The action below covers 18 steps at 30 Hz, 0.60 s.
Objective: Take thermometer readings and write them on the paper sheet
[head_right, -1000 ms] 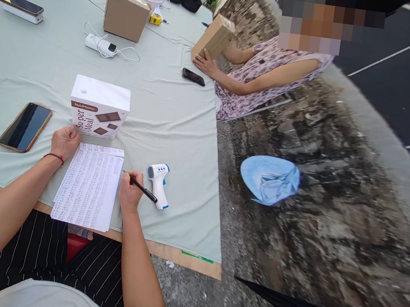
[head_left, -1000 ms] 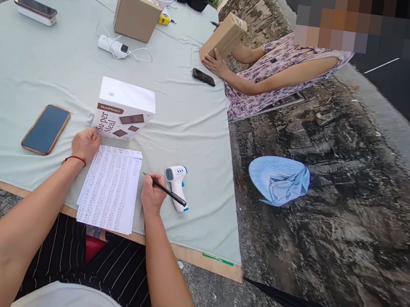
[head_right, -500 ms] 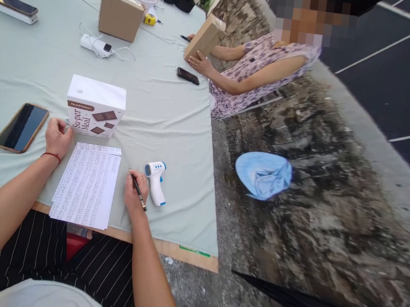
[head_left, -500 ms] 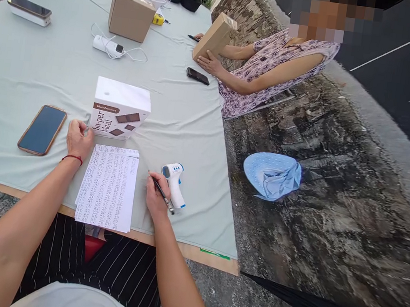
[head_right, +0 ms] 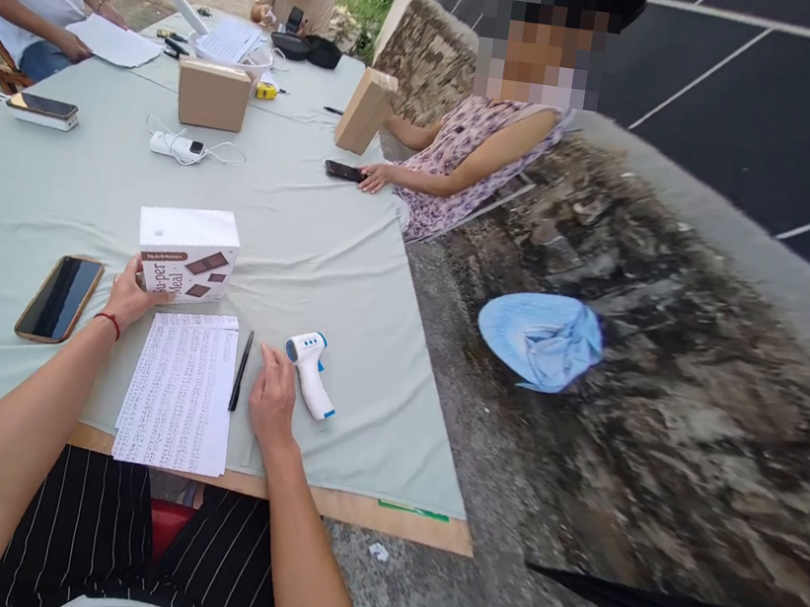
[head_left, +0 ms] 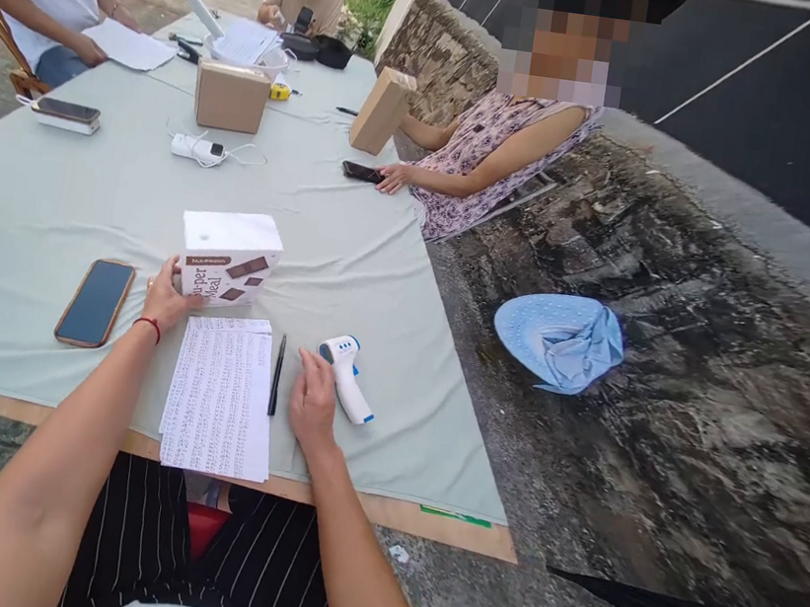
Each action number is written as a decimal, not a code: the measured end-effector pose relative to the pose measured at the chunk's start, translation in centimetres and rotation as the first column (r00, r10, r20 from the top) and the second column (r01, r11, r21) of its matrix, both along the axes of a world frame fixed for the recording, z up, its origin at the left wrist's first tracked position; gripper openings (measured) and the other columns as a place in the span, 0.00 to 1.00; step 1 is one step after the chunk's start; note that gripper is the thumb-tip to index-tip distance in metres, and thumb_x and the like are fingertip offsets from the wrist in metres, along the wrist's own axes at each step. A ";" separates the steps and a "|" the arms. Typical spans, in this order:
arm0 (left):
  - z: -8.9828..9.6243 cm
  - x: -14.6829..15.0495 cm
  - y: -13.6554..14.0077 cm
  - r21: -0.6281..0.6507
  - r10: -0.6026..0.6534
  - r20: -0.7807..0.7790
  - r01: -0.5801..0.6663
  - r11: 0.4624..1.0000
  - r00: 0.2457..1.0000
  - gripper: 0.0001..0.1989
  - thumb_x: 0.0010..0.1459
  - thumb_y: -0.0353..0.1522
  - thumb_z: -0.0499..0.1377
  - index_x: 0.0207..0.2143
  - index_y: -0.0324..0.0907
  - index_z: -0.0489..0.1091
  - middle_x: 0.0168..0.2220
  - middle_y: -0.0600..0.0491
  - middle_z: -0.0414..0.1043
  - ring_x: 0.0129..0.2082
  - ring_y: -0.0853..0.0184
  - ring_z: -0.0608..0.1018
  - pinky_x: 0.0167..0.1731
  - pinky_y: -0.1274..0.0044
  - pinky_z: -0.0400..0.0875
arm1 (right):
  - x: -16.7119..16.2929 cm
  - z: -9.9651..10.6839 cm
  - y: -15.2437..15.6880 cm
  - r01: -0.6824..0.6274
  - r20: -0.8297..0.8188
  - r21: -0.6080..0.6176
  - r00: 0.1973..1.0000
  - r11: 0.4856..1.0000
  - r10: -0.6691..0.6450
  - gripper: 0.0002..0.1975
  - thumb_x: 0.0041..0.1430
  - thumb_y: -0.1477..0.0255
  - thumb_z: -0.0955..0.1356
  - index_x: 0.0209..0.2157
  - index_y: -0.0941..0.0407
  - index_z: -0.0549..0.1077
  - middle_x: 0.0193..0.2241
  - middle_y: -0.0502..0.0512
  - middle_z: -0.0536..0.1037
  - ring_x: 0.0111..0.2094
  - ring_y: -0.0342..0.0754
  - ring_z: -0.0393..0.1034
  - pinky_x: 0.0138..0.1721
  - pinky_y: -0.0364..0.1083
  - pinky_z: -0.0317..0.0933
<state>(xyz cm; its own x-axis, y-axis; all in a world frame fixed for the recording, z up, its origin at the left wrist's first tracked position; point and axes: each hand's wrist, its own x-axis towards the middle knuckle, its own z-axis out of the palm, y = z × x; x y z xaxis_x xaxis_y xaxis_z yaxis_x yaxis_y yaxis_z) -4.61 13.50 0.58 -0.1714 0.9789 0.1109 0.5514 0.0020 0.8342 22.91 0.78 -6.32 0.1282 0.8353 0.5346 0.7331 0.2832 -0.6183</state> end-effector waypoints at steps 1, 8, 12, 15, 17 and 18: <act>0.0 0.1 -0.4 0.009 0.006 -0.035 -0.005 1.000 0.999 0.38 0.39 0.38 0.72 0.55 0.47 0.67 0.48 0.50 0.75 0.49 0.57 0.73 0.48 0.68 0.68 | 0.2 0.3 -0.2 0.061 0.033 0.017 0.998 0.998 -0.062 0.22 0.65 0.73 0.58 0.57 0.54 0.70 0.49 0.64 0.73 0.53 0.56 0.67 0.55 0.61 0.63; -0.5 -0.3 -1.5 0.038 0.129 0.051 -0.131 0.991 0.990 0.33 0.58 0.48 0.57 0.60 0.39 0.62 0.46 0.45 0.76 0.44 0.60 0.76 0.48 0.68 0.68 | 4.7 1.9 -0.5 0.472 0.184 -0.410 0.881 0.780 -0.436 0.24 0.53 0.60 0.70 0.48 0.59 0.73 0.44 0.69 0.74 0.48 0.64 0.68 0.47 0.59 0.62; -0.5 -0.1 -1.7 0.034 0.030 -0.022 -0.029 0.999 0.999 0.31 0.59 0.50 0.54 0.57 0.40 0.67 0.39 0.47 0.79 0.41 0.59 0.77 0.44 0.69 0.68 | 3.8 3.5 0.0 0.254 -0.151 -0.505 0.915 0.825 -0.375 0.19 0.52 0.55 0.68 0.37 0.56 0.75 0.32 0.57 0.74 0.35 0.54 0.69 0.37 0.50 0.62; -0.3 0.2 -2.0 0.041 0.003 -0.126 0.002 0.999 0.992 0.27 0.60 0.51 0.51 0.49 0.42 0.74 0.38 0.48 0.79 0.42 0.57 0.77 0.41 0.70 0.67 | -0.2 5.6 0.2 0.012 -0.519 -0.384 0.824 0.923 -0.226 0.22 0.54 0.52 0.67 0.37 0.56 0.75 0.26 0.51 0.73 0.30 0.50 0.67 0.33 0.47 0.62; -0.3 0.3 -2.2 0.045 0.015 -0.147 -0.008 0.999 0.989 0.26 0.60 0.50 0.51 0.48 0.43 0.75 0.38 0.48 0.79 0.42 0.57 0.76 0.40 0.70 0.67 | -3.5 7.1 0.6 -0.144 -0.672 -0.259 0.737 0.955 -0.071 0.21 0.56 0.52 0.67 0.36 0.56 0.75 0.23 0.48 0.71 0.28 0.48 0.65 0.31 0.45 0.61; -0.3 0.4 -2.2 0.045 0.019 -0.149 -0.012 0.999 0.989 0.26 0.60 0.50 0.51 0.49 0.43 0.75 0.38 0.48 0.79 0.41 0.57 0.77 0.40 0.70 0.67 | -5.1 7.9 1.0 -0.199 -0.714 -0.207 0.700 0.958 -0.009 0.20 0.56 0.51 0.67 0.35 0.55 0.74 0.22 0.48 0.70 0.27 0.47 0.64 0.31 0.45 0.61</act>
<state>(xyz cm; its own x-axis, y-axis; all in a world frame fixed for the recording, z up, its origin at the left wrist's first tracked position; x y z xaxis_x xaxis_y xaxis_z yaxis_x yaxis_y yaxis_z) -4.23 11.31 0.31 -0.1647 0.9700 0.1789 0.6699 -0.0232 0.7421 17.85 1.73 1.61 0.2904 0.9524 0.0931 0.0329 0.0873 -0.9956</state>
